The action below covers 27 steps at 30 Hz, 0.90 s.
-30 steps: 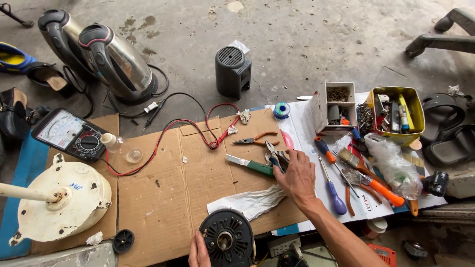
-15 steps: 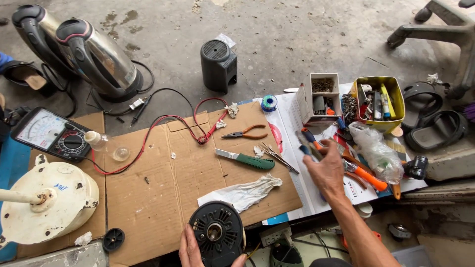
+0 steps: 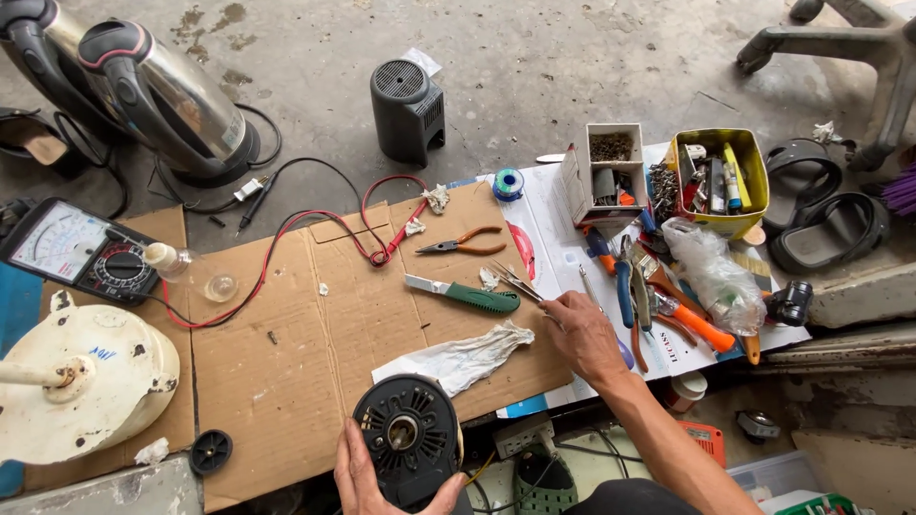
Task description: The person disassembles a handheld electronic device, removes a circular component, and uses a power drill to work on the central hub. They then reassemble the device and briefly handle a small cylindrical object.
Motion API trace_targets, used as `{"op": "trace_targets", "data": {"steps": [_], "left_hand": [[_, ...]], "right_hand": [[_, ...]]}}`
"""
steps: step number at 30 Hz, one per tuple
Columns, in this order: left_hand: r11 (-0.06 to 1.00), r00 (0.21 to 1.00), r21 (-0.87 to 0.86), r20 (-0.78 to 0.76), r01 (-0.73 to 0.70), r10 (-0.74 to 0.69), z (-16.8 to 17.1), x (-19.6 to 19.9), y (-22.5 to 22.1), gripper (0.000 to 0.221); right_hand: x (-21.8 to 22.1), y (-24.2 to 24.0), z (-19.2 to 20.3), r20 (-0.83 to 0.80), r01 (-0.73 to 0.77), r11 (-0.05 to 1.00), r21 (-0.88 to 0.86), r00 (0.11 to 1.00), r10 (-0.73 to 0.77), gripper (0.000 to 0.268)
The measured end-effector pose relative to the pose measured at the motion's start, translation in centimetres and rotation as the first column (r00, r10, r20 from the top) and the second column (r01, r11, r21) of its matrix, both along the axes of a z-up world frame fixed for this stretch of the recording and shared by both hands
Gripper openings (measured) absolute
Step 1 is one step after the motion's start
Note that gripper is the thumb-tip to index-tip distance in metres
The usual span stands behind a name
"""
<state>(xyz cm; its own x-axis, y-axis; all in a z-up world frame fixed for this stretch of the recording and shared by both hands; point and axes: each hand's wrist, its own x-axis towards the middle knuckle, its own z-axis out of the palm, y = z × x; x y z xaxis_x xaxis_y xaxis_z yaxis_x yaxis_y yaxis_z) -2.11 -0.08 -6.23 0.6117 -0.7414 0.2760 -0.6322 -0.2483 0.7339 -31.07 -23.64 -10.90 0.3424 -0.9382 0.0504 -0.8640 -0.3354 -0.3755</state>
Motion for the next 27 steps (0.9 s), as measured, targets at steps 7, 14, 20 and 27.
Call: {"op": "trace_targets", "data": {"steps": [7, 14, 20, 27], "left_hand": [[0.962, 0.998, 0.272, -0.061, 0.026, -0.010, 5.4, 0.4, 0.3, 0.162], [0.853, 0.917, 0.462, -0.396, 0.245, -0.049, 10.7, 0.7, -0.7, 0.149], [0.881, 0.925, 0.399, -0.368, 0.252, -0.098, 9.9, 0.4, -0.3, 0.148], [0.897, 0.917, 0.365, -0.386, 0.248, -0.097, 10.0, 0.3, -0.3, 0.148]], "right_hand": [[-2.1, -1.7, -4.6, -0.030, -0.091, 0.989, -0.120, 0.996, 0.088, 0.003], [4.8, 1.6, 9.2, 0.286, 0.115, 0.944, 0.309, 0.935, -0.208, 0.017], [11.5, 8.0, 17.2, 0.671, -0.208, 0.800, 0.563, 0.681, -0.295, 0.013], [12.0, 9.6, 16.5, 0.728, -0.333, 0.761, 0.557, 0.637, -0.254, 0.007]]}}
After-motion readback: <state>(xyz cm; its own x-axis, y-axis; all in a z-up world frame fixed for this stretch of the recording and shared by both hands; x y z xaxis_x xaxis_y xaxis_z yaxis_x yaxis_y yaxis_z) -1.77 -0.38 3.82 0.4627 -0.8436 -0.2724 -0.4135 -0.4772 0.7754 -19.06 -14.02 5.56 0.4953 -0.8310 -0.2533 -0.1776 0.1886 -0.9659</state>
